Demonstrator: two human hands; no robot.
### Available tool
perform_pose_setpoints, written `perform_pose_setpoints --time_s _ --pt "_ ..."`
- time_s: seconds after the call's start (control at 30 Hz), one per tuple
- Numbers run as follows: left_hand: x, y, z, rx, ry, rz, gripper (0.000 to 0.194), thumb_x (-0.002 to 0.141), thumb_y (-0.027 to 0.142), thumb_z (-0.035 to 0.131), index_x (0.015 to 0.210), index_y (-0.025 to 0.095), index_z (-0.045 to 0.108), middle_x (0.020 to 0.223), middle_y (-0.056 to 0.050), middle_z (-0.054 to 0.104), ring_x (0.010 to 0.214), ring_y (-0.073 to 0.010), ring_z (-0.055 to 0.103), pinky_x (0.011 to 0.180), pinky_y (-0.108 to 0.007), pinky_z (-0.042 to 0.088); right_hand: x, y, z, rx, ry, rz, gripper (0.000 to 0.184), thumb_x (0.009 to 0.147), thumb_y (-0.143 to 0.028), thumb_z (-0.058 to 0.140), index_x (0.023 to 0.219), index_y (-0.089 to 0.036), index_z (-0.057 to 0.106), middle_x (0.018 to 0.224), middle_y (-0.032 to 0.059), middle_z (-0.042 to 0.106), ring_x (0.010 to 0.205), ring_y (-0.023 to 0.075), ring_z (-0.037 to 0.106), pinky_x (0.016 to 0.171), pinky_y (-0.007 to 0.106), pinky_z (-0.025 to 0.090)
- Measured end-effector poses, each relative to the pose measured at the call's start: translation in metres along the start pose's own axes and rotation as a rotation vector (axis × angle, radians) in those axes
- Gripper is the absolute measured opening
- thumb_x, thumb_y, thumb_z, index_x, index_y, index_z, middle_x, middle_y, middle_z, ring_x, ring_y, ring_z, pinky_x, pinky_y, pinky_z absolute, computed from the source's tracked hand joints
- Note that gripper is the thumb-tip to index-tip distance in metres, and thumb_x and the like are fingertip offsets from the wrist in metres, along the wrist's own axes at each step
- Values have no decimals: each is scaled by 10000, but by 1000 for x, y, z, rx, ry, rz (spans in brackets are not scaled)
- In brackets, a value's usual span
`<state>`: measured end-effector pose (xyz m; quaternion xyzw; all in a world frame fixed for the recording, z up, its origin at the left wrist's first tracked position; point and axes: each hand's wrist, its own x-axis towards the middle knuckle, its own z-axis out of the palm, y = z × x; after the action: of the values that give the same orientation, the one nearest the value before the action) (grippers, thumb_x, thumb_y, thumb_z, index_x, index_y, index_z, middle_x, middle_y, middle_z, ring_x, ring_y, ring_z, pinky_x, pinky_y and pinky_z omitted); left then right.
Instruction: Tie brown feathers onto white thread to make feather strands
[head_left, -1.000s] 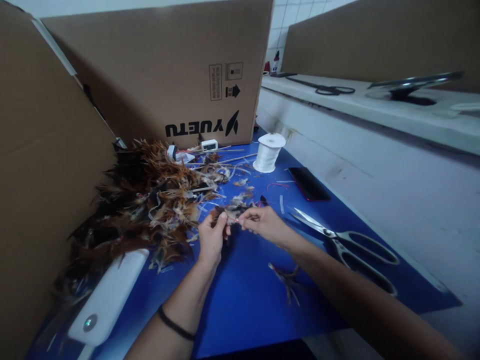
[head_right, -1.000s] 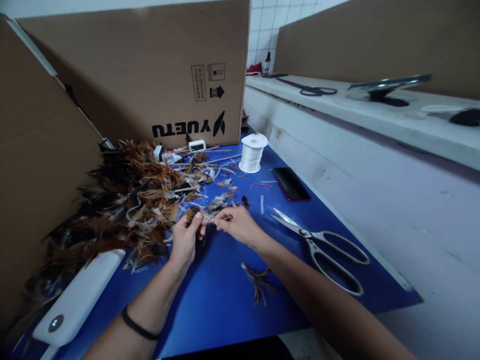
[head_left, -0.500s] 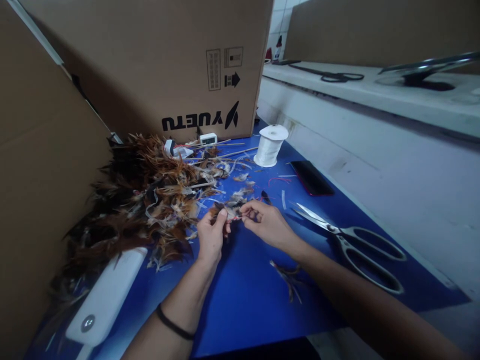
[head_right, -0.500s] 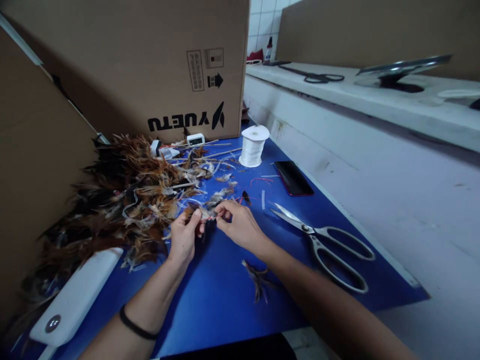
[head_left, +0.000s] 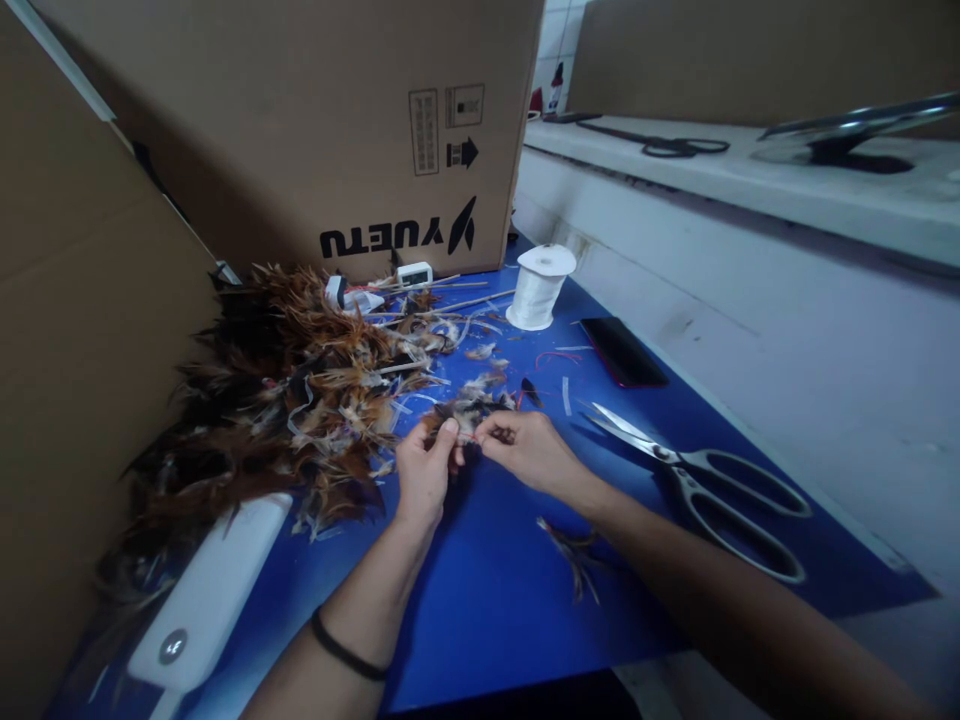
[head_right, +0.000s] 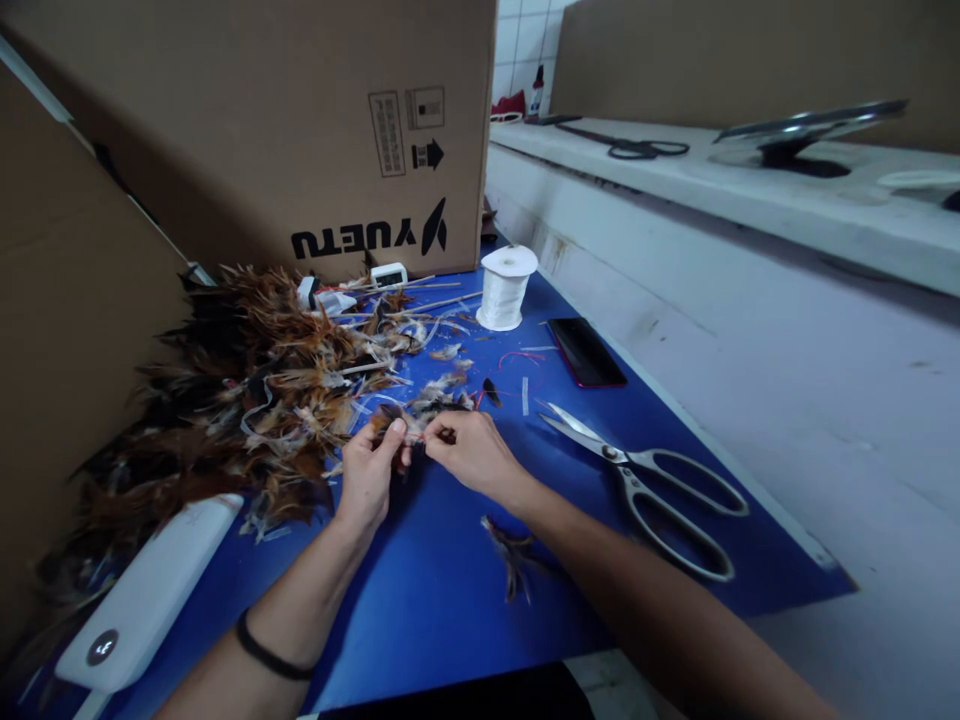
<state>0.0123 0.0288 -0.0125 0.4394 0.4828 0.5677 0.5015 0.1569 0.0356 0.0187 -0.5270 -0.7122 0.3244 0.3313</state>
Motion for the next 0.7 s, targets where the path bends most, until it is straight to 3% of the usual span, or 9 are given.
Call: perform_pose_setpoints --time_s 0.13,0.3,0.5,0.7 --pt "0 5 -1 62 -61 -44 306 731 451 626 736 148 582 484 38 525 395 -72 443 402 -184 339 -1 1 -3 -38 -4 -3 148 711 -171 508 675 -181 651 609 -27 611 529 93 472 525 217 351" --pt "1 4 -1 228 -111 -51 372 733 439 618 541 128 552 423 9 512 366 -73 440 392 -189 338 -3 0 -6 -15 -35 5 165 740 -172 493 694 -173 651 618 -26 610 542 90 470 532 216 348" --pt "1 7 1 163 -83 -134 351 701 425 644 541 128 549 407 16 500 347 -72 425 363 -183 331 -4 1 -7 24 -18 -3 152 755 -174 486 739 -183 636 672 -16 627 577 100 501 556 225 378" --pt "1 9 2 168 -63 -131 352 709 422 635 531 133 540 396 19 487 335 -63 406 354 -175 308 -6 -4 -5 -31 59 -161 86 731 -152 530 752 -198 600 735 -7 611 680 119 543 649 246 419"
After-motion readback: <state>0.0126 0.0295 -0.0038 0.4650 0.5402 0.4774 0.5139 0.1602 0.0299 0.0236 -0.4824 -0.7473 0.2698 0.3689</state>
